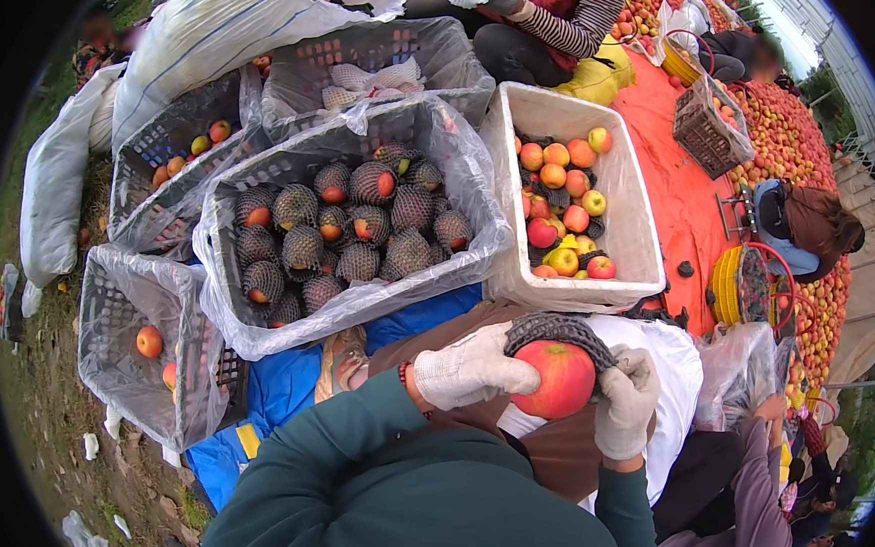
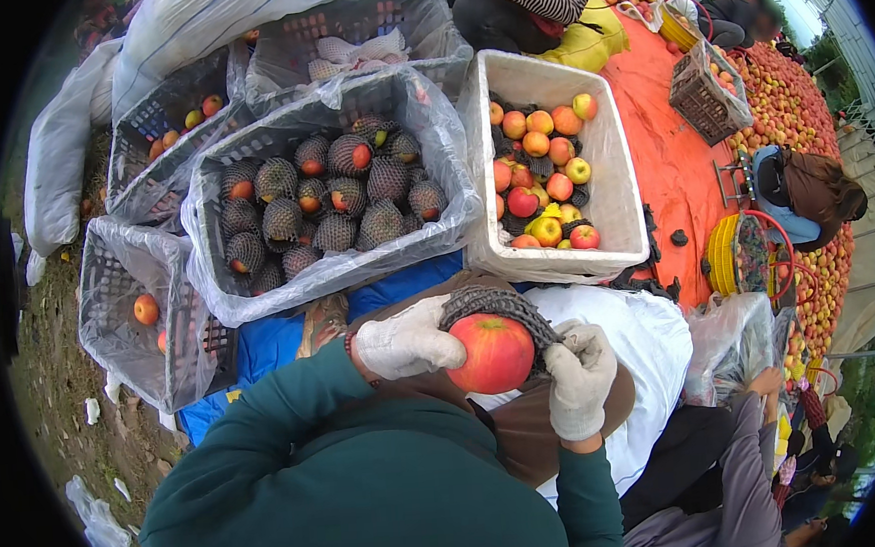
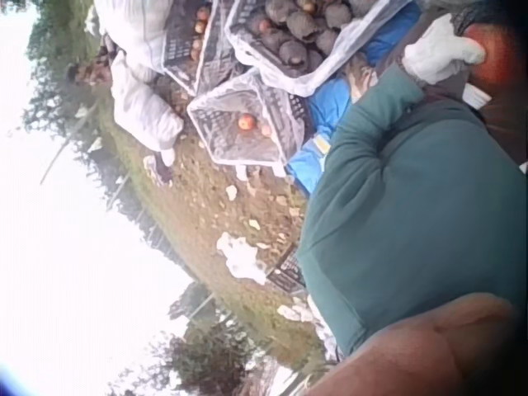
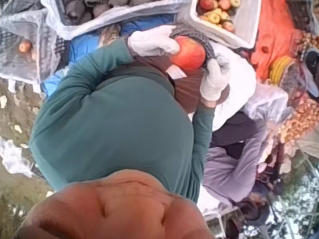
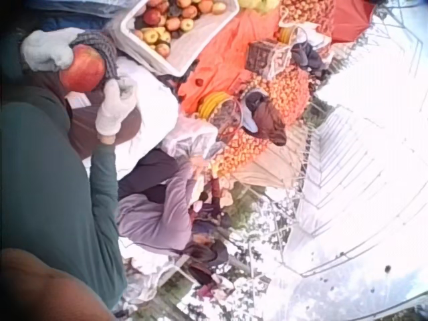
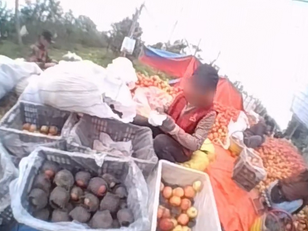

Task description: The person picks apples from a white bin, places each apple into a black foam net, and then puts the netted apple into a larger bin. This process is repeated continuously throughout the clip.

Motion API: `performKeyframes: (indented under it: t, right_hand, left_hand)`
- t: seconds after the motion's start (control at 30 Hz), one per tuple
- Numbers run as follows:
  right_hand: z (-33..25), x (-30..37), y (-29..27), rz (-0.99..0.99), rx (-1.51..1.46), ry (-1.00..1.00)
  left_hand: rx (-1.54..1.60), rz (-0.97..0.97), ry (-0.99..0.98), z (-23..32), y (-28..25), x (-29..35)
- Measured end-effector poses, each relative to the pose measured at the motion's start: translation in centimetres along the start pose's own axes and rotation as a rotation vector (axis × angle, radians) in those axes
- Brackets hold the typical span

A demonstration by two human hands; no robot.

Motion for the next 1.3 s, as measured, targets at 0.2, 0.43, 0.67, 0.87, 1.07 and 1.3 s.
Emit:
performKeyframes:
  t: [0.2,0.43,0.67,0.87,1.07,1.3]
  right_hand:
    - [-3.7,-2.3,-0.1,0.133,0.071,-0.278]
    - [-4.9,-2.0,2.7,-0.004,0.524,-0.628]
    - [-0.6,-2.7,7.1,-0.474,0.816,-0.535]
    - [1.9,-7.1,-9.2,0.139,0.361,-0.028]
    - [4.1,-9.7,-32.0,0.618,0.226,0.092]
    - [14.9,-18.3,-40.6,0.501,0.237,0.376]
  left_hand:
    - [-0.294,0.113,-0.061,3.8,0.3,-1.9]
    - [-0.590,0.315,0.233,6.5,-2.3,-2.6]
    - [-0.678,0.593,0.312,6.4,-5.9,-3.9]
    - [-0.598,0.822,0.464,12.6,-20.3,-5.5]
    - [-1.753,1.243,0.291,19.4,-32.3,-8.1]
    - [-2.018,1.293,0.280,14.0,-36.4,-10.2]
Point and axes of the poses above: each hand's wrist, its own x-axis away from the middle knuckle, its own y-axis out of the palm, z = x × y, the point moved 8 cm from there along -x, towards the middle knuckle
